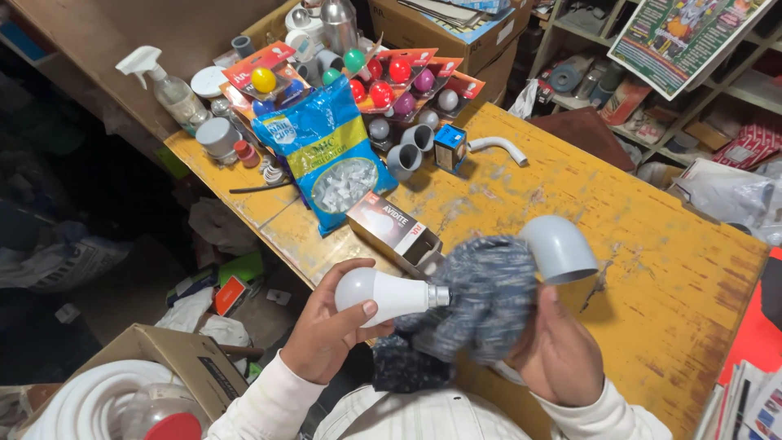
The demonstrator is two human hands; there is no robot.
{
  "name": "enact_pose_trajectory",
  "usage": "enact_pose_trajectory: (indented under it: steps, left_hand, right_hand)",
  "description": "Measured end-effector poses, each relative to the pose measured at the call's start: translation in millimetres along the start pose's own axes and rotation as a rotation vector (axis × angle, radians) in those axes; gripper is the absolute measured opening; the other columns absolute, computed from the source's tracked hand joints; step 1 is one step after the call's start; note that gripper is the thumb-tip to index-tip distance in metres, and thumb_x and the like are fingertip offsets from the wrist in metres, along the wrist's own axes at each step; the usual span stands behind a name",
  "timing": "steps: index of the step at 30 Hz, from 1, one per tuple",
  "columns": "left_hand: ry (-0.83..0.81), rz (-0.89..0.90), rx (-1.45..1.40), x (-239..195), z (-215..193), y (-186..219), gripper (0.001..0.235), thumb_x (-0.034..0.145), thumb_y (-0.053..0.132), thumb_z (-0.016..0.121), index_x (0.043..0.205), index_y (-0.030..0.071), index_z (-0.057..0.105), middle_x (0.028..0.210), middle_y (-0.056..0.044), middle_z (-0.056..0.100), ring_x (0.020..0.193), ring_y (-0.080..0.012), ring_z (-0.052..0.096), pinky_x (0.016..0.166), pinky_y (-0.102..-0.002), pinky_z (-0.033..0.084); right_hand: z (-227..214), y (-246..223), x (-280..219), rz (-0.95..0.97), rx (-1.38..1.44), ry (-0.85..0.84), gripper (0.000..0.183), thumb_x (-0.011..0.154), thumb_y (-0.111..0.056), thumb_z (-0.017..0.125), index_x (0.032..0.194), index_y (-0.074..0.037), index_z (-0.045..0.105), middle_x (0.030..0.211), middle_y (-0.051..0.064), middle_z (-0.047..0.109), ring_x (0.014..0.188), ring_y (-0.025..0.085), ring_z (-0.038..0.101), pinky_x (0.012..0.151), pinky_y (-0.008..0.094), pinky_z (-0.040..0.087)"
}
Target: Inspecting and cleaning PVC fittings and an LED light bulb at a shop counter.
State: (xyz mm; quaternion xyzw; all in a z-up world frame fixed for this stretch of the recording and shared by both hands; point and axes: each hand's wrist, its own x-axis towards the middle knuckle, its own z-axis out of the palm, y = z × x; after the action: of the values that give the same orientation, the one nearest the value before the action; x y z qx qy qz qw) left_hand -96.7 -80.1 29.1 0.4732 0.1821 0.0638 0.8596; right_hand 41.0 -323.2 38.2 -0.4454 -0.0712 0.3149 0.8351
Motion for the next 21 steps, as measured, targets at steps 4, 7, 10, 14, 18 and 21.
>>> enact_pose_trajectory:
  steps: [4,7,10,14,18,21]
  left_hand:
    - [-0.017,-0.059,-0.053,-4.0,3.5,-26.6,0.062,0.081,0.014,0.073,0.137,0.005,0.047,0.117,-0.017,0.063,0.098,-0.0312,0.068,0.079,-0.052,0.06]
    - [-0.107,-0.131,-0.184,-3.1,5.9,-50.5,0.063,0.091,0.015,0.077,0.143,0.002,0.046,0.117,-0.026,0.062,0.09,-0.0381,0.066,0.077,-0.054,0.058]
    - [-0.135,0.343,0.492,-31.9,53.0,-13.4,0.067,0.08,0.014,0.082,0.135,0.003,0.045,0.118,-0.016,0.062,0.105,-0.0223,0.064,0.091,-0.035,0.056]
    - [-0.211,0.892,0.977,-35.2,53.7,-5.6,0.064,0.078,0.011,0.084,0.129,0.003,0.046,0.12,-0.019,0.058,0.109,-0.0299,0.063,0.095,-0.036,0.05]
    - [-0.015,0.193,0.444,-25.4,32.0,-37.3,0.059,0.077,0.022,0.079,0.127,0.004,0.053,0.105,-0.013,0.069,0.09,-0.0219,0.07,0.076,-0.036,0.058]
    - [0.026,-0.074,0.109,-22.4,19.3,-54.5,0.059,0.082,0.028,0.079,0.128,0.0,0.055,0.101,-0.019,0.068,0.077,-0.0283,0.068,0.064,-0.042,0.056]
  right_hand:
    - [-28.8,27.8,-1.3,-0.395,-0.924,-0.281,0.037,0.102,-0.019,0.047,0.134,-0.005,0.056,0.119,0.012,0.066,0.109,0.027,0.064,0.095,0.035,0.049]
    - [-62.4,61.2,6.7,-0.598,-1.324,-0.226,0.03,0.101,-0.021,0.051,0.123,-0.004,0.062,0.103,0.012,0.068,0.095,0.024,0.065,0.085,0.034,0.051]
    - [-41.1,66.3,9.0,-0.444,-0.963,-0.122,0.027,0.102,-0.017,0.047,0.121,-0.002,0.06,0.104,0.014,0.07,0.094,0.02,0.065,0.085,0.036,0.051]
    - [-11.0,41.8,2.9,-0.147,-0.444,-0.115,0.029,0.102,-0.017,0.047,0.12,0.001,0.061,0.105,0.016,0.071,0.094,0.019,0.067,0.085,0.036,0.052]
    - [-22.0,28.3,-12.7,-0.333,-0.887,-0.193,0.022,0.098,-0.021,0.056,0.109,-0.003,0.063,0.086,0.013,0.071,0.075,0.02,0.066,0.07,0.037,0.053]
    - [-29.4,27.3,-14.7,-0.532,-1.154,-0.27,0.02,0.098,-0.021,0.058,0.108,-0.005,0.063,0.082,0.012,0.069,0.073,0.02,0.065,0.067,0.037,0.052]
